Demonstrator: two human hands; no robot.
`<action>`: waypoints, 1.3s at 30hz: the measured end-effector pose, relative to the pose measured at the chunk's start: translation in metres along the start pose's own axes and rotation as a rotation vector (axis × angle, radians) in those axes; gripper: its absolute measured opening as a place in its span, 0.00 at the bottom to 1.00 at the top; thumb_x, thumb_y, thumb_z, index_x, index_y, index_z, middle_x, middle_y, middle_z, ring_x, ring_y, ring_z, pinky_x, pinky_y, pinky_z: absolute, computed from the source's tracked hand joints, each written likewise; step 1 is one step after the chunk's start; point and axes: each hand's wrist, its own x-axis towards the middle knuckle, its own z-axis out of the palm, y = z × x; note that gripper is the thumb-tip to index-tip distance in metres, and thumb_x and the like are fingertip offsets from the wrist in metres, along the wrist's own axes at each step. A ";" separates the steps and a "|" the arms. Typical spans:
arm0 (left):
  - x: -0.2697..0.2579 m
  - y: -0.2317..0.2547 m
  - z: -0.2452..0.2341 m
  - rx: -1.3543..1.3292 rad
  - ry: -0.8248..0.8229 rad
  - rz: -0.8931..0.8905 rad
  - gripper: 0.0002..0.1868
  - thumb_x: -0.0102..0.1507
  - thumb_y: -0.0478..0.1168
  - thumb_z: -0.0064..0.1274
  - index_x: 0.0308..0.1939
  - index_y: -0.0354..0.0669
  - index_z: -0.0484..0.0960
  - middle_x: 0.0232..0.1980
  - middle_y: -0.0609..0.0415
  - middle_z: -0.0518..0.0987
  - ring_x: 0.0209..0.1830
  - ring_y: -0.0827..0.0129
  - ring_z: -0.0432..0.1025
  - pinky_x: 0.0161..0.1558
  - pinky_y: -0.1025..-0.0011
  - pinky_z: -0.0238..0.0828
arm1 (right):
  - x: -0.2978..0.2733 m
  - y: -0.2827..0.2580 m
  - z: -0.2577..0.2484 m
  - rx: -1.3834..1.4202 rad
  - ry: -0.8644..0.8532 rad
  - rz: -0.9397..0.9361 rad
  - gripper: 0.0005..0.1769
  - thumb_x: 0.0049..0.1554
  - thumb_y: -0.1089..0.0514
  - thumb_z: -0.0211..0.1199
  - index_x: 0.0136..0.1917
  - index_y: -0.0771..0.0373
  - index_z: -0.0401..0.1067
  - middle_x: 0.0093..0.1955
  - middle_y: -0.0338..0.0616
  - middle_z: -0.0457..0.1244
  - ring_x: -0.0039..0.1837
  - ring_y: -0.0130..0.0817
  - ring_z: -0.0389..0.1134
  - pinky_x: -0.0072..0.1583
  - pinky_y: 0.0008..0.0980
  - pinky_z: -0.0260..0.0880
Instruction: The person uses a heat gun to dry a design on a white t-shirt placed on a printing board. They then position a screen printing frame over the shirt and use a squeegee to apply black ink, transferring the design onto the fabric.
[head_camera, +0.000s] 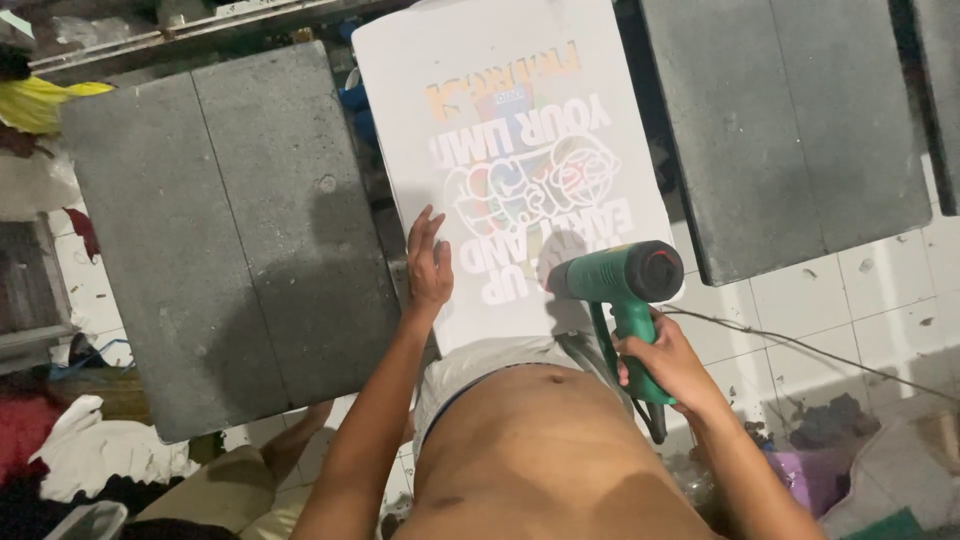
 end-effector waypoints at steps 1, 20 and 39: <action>0.000 0.001 0.000 0.003 0.001 0.006 0.24 0.74 0.49 0.34 0.67 0.41 0.74 0.71 0.40 0.69 0.72 0.45 0.64 0.73 0.48 0.54 | -0.002 -0.001 0.001 0.027 -0.010 0.023 0.18 0.47 0.71 0.62 0.52 0.80 0.67 0.23 0.63 0.60 0.25 0.46 0.66 0.31 0.44 0.71; 0.034 -0.048 -0.100 0.459 0.059 -0.154 0.23 0.77 0.51 0.34 0.73 0.47 0.68 0.77 0.47 0.61 0.79 0.52 0.54 0.78 0.52 0.41 | 0.003 -0.043 0.036 0.082 -0.039 -0.050 0.19 0.47 0.70 0.62 0.52 0.80 0.67 0.24 0.60 0.60 0.24 0.45 0.66 0.29 0.45 0.70; 0.034 -0.104 -0.089 0.649 0.330 0.021 0.23 0.75 0.52 0.46 0.68 0.41 0.74 0.71 0.36 0.70 0.74 0.40 0.60 0.75 0.43 0.42 | -0.014 -0.017 0.029 -0.115 -0.081 0.052 0.20 0.43 0.71 0.62 0.51 0.80 0.69 0.21 0.61 0.60 0.24 0.47 0.66 0.29 0.44 0.67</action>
